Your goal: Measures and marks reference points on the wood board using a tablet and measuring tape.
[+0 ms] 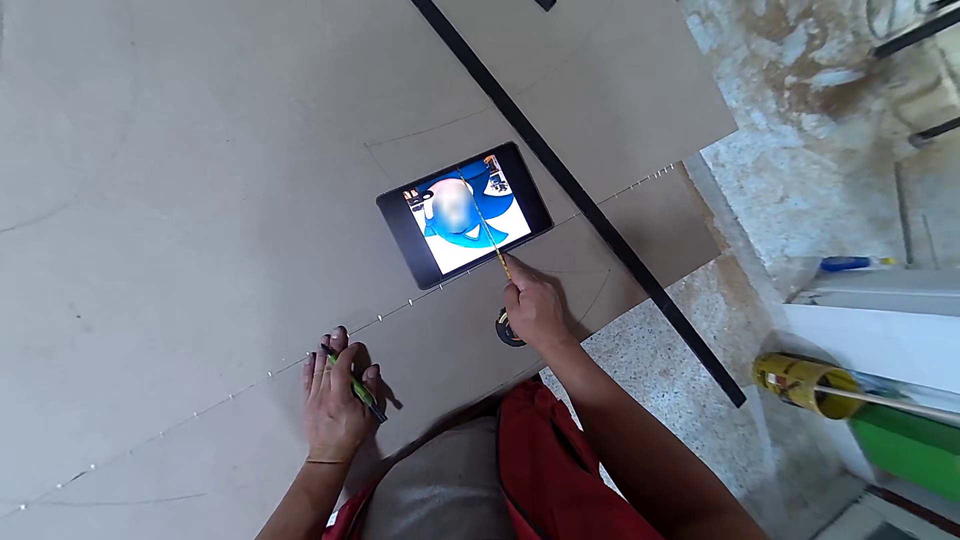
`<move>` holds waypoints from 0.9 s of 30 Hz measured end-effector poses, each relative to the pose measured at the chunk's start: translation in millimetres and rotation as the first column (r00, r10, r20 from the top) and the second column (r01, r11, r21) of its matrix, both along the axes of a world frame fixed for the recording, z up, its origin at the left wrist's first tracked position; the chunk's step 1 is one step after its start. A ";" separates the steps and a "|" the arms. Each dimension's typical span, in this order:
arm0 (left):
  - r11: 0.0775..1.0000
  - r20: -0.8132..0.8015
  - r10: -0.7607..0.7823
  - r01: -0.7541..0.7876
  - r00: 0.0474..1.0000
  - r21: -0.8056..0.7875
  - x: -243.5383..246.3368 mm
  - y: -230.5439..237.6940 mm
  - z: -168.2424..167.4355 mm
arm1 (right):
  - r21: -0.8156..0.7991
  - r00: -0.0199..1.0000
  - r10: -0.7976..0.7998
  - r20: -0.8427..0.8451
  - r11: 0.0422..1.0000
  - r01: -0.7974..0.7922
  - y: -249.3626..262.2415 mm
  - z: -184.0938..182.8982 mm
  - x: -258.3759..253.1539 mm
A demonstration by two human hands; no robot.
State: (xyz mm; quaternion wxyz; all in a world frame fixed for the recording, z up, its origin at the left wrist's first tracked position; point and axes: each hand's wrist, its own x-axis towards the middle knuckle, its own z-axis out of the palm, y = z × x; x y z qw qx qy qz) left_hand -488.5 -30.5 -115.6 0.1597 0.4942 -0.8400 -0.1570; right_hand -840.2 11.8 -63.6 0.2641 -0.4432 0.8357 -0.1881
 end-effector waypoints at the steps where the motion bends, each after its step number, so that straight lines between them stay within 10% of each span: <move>1: 1.000 0.002 0.001 -0.001 1.000 -0.001 -0.1 0.0 0.2 | 0.000 1.000 0.002 -0.002 1.000 -0.002 -0.1 0.0 0.0; 27: 1.000 0.012 0.003 -0.002 1.000 -0.020 3.7 1.5 -7.8 | 0.006 0.999 -0.007 -0.032 1.000 0.007 -0.4 -0.4 0.4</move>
